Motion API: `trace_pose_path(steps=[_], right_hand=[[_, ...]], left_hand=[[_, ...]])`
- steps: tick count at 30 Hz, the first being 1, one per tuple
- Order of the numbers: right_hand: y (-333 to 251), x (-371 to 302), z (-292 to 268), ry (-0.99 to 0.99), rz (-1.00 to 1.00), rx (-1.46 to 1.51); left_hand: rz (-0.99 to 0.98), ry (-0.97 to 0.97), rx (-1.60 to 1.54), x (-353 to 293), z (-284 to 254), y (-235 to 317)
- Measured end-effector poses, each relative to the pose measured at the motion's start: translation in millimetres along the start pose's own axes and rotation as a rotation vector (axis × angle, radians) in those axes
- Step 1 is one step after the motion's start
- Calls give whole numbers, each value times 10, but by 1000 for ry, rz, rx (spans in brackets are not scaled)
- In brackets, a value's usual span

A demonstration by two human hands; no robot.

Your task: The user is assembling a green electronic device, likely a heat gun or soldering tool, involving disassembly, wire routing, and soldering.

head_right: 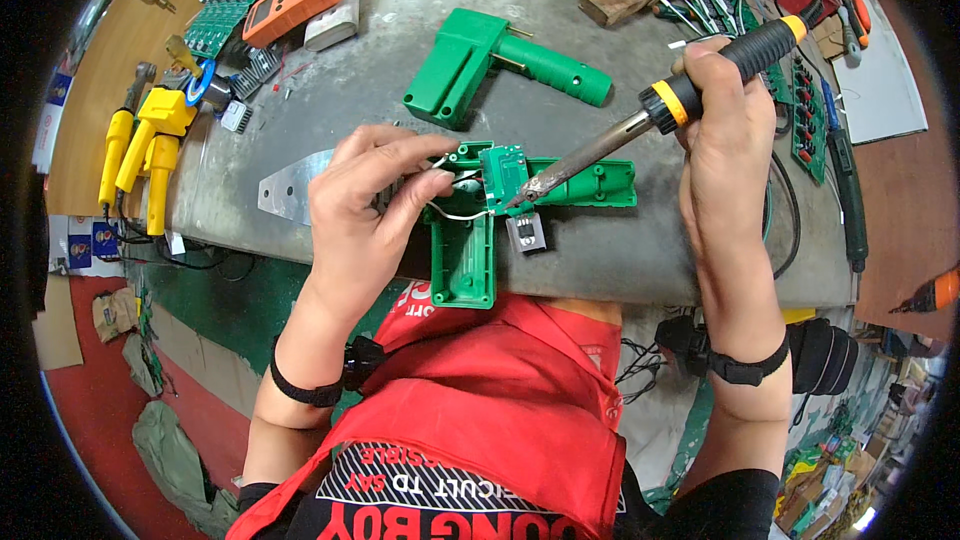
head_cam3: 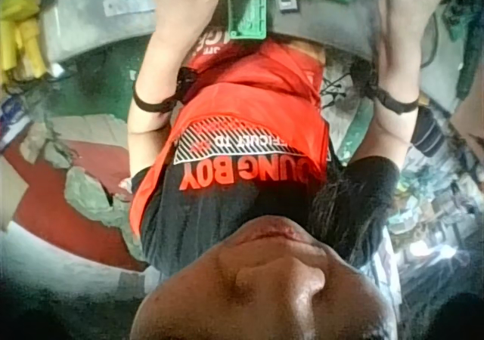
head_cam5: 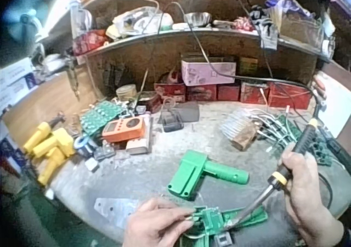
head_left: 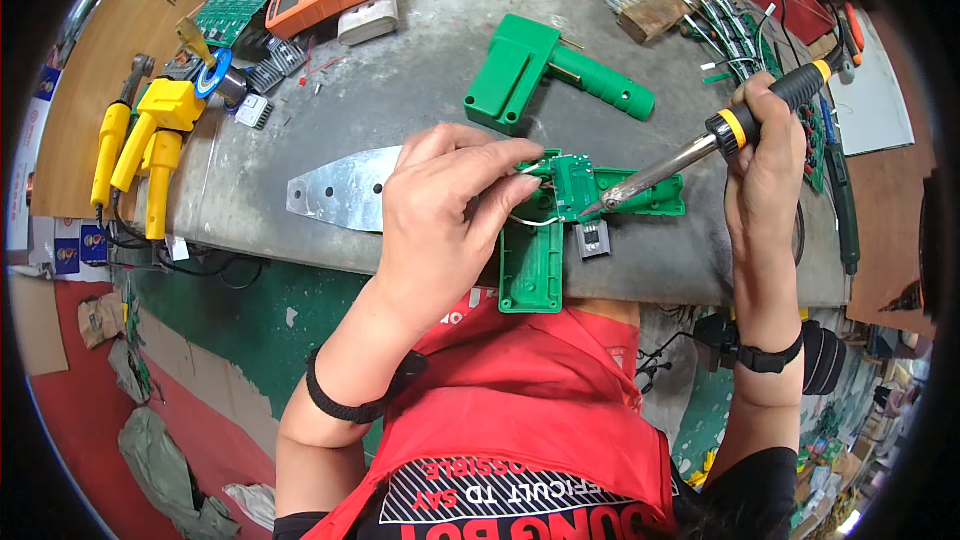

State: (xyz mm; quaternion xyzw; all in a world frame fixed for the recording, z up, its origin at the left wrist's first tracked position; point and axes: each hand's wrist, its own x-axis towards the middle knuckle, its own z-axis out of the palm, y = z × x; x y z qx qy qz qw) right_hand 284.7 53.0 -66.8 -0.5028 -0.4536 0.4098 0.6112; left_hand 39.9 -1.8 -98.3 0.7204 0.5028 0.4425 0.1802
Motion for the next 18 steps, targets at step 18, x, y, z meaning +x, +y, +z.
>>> trace_pose_path(steps=[18], right_hand=[[12, 50, 48, -29, 25, -25]], left_hand=[[210, -54, 233, -9, 72, 84]])
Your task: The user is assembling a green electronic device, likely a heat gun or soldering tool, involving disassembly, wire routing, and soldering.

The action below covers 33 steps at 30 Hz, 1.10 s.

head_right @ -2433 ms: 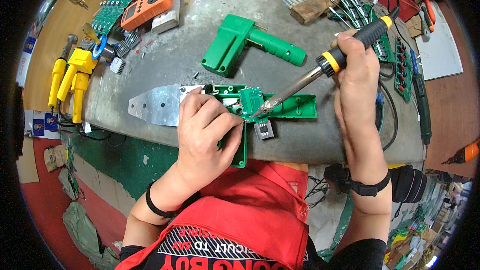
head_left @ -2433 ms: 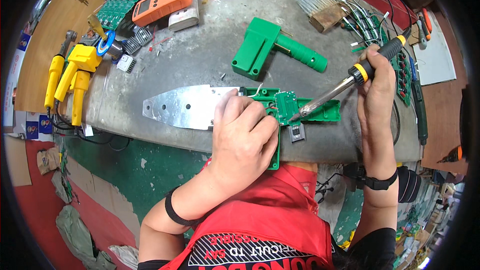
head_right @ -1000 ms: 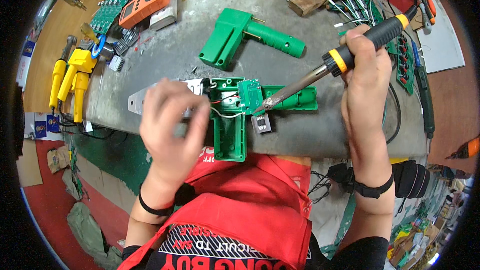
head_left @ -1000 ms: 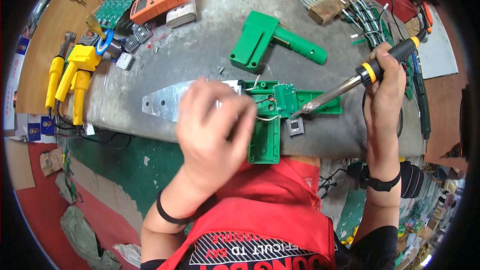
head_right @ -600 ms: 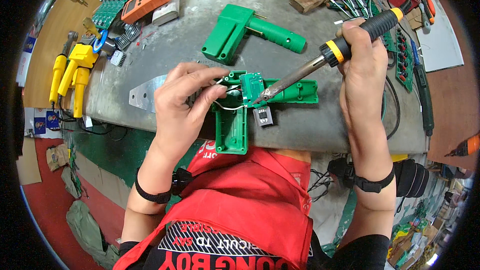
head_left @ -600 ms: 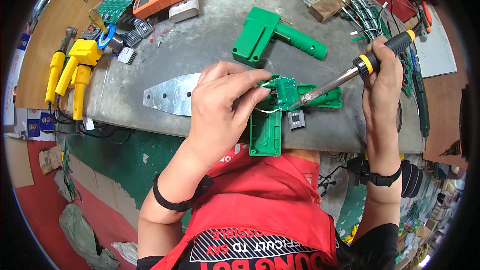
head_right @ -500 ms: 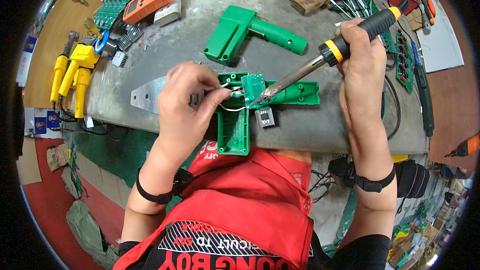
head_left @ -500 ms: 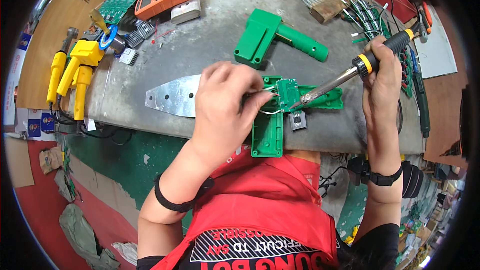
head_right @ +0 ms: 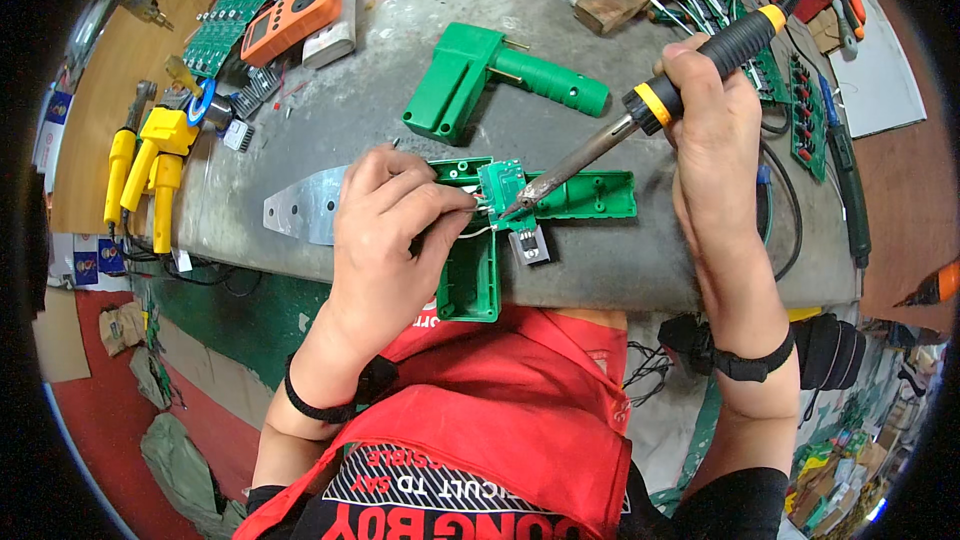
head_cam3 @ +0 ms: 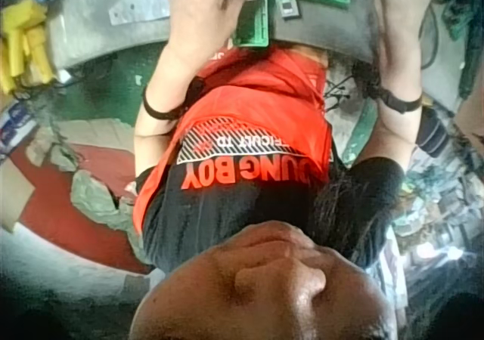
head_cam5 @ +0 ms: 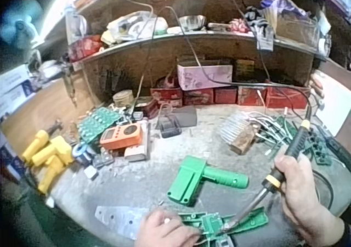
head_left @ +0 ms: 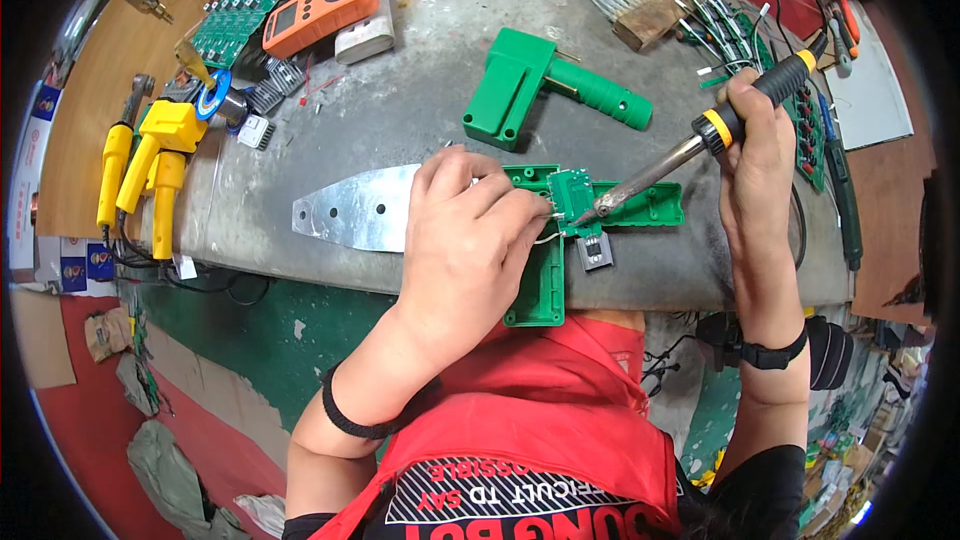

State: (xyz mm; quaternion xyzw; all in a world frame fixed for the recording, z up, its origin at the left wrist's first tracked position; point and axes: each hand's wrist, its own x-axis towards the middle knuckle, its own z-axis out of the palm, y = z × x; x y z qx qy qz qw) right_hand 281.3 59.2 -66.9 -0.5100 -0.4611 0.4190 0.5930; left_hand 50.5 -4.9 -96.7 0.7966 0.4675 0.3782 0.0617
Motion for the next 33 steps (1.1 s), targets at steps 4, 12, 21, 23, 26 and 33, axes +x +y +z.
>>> trace_pose_path(steps=[4, 12, 21, 23, 26, 33], right_hand=[[-8, 15, 18, -5, -8, -2], [-1, 46, 86, 4, 57, -35], [116, 132, 103, -5, 140, -84], [132, 136, 104, -18, 148, -89], [154, 149, 123, -17, 165, -95], [138, 132, 212, 2, 182, -85]], left_hand=[[-4, -42, -2, 13, -17, 3], [-39, -53, -79, 25, 7, 21], [-59, -33, -117, 3, 37, 4], [-64, -35, -121, 5, 32, 10], [-78, -50, -134, 3, 39, 7], [-104, -55, -153, -12, 42, 4]])
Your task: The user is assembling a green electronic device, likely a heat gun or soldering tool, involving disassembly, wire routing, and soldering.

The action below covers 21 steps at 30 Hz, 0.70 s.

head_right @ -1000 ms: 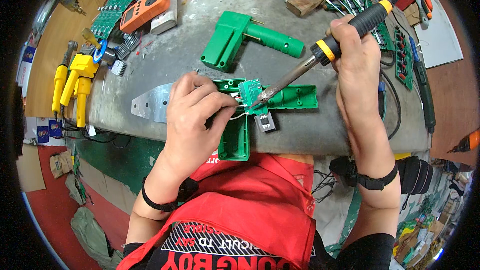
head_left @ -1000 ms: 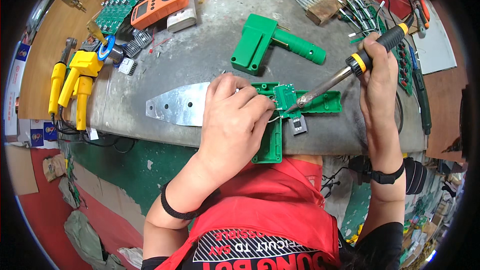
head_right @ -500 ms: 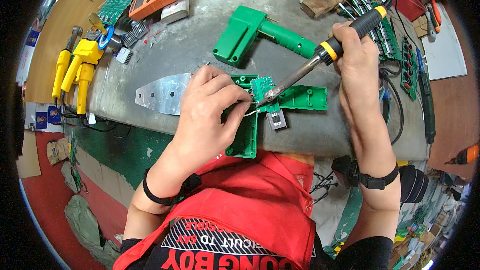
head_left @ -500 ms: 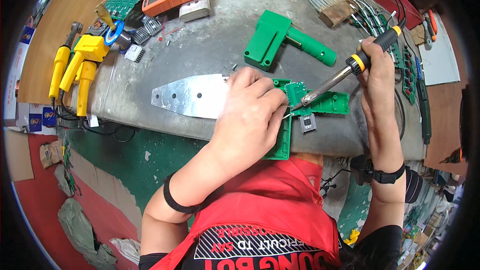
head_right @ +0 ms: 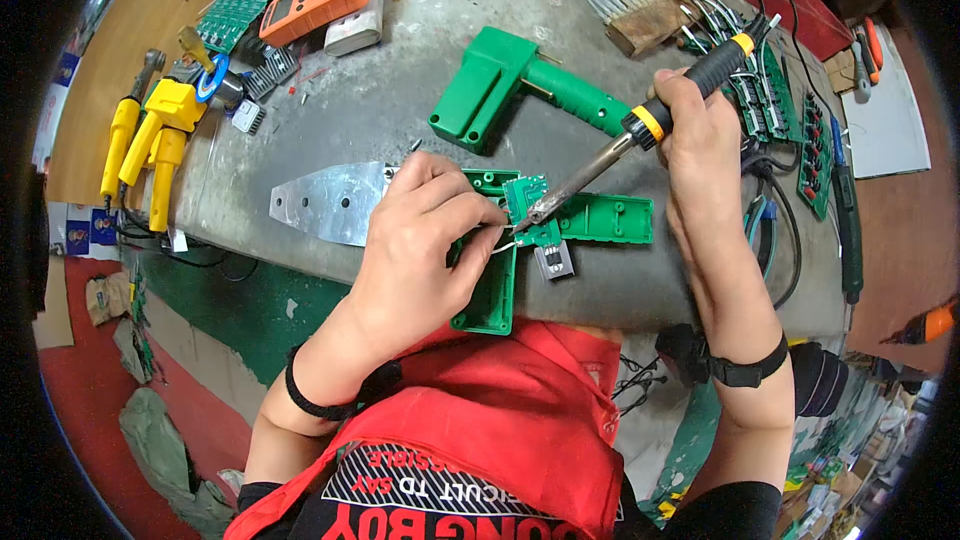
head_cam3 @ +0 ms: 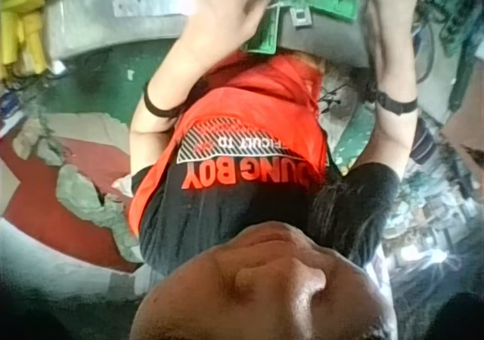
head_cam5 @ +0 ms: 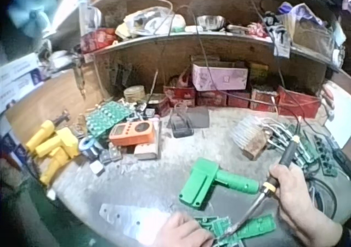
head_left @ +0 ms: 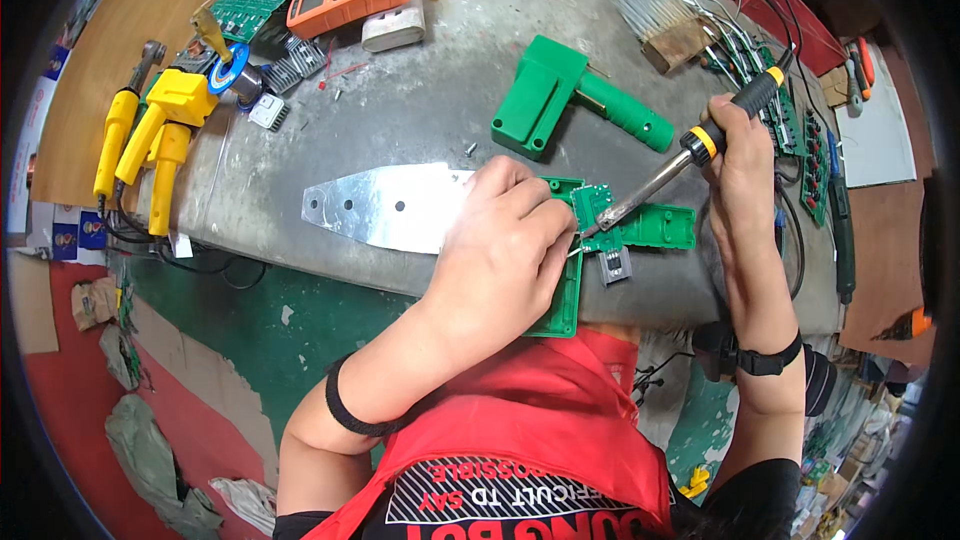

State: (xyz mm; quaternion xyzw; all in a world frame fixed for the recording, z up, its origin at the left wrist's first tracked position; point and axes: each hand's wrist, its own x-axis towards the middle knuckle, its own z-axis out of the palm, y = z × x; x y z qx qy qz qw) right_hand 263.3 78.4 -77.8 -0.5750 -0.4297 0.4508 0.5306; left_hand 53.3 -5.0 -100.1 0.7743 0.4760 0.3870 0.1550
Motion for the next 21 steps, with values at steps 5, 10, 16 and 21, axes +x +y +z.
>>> trace_pose_path(steps=[5, 10, 16, 21], right_hand=[[-61, 0, 43, 2, 27, -21], [4, 87, 61, -3, -75, -103], [-4, 48, 57, -3, -101, -122], [-85, -13, 75, -15, -62, -95]], left_hand=[[0, -25, 4, 15, -18, 6], [3, -31, -9, 27, -13, -2], [-2, -47, 23, 33, -20, 9], [7, -35, 26, 30, -22, 16]])
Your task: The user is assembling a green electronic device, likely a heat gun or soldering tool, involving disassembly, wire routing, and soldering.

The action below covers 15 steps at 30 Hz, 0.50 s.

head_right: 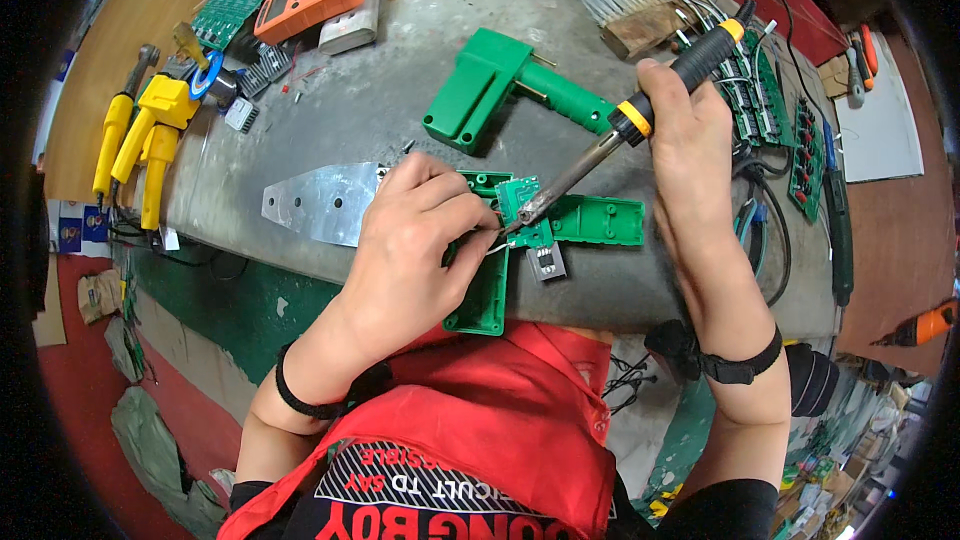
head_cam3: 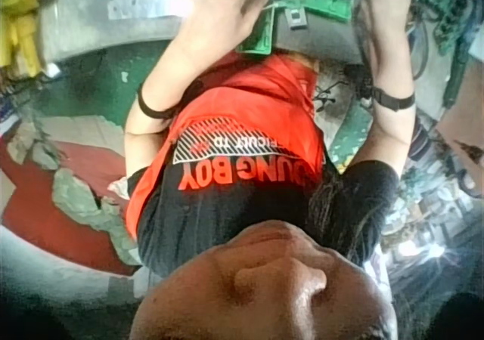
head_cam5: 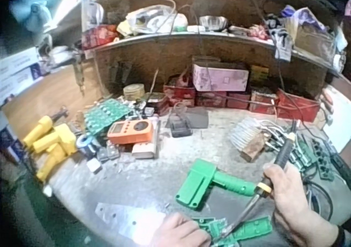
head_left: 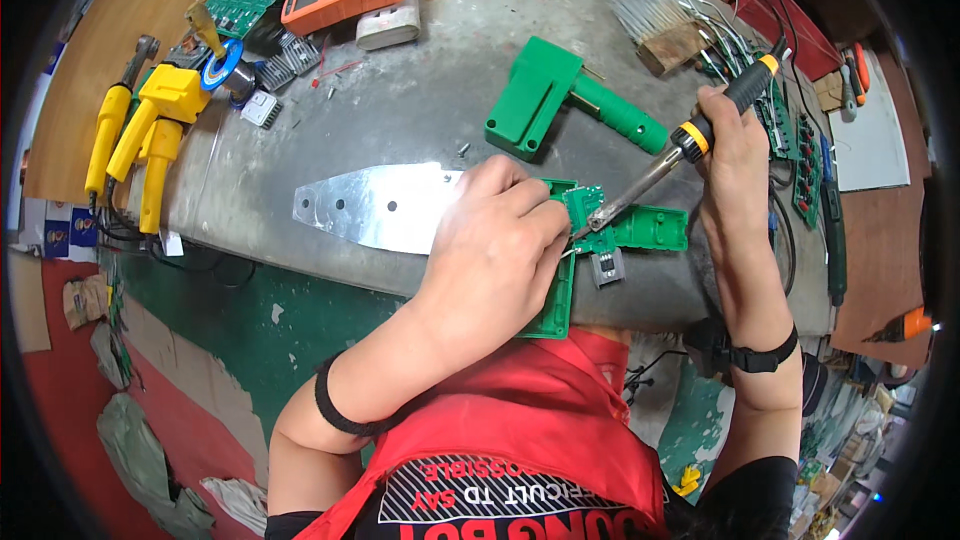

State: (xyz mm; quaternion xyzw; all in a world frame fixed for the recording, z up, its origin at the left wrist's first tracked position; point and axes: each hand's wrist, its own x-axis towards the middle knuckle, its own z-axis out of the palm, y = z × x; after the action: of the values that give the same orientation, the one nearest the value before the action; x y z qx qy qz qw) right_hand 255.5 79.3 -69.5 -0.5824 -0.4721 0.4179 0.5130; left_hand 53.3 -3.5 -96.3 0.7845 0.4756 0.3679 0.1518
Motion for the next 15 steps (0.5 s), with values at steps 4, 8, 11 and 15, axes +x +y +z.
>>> trace_pose_path(steps=[4, 8, 11, 15], right_hand=[[-49, 37, -27, 97, -28, 57], [-59, 91, -191, 92, 1, 46], [-25, 94, -219, 90, -7, 48], [40, 93, -181, 48, 41, 71]], left_hand=[[-3, 7, -11, -2, 2, 2], [-3, 2, 9, -11, -3, 2], [4, 7, 1, -2, -7, 1], [4, 15, -5, -3, 3, -5]])
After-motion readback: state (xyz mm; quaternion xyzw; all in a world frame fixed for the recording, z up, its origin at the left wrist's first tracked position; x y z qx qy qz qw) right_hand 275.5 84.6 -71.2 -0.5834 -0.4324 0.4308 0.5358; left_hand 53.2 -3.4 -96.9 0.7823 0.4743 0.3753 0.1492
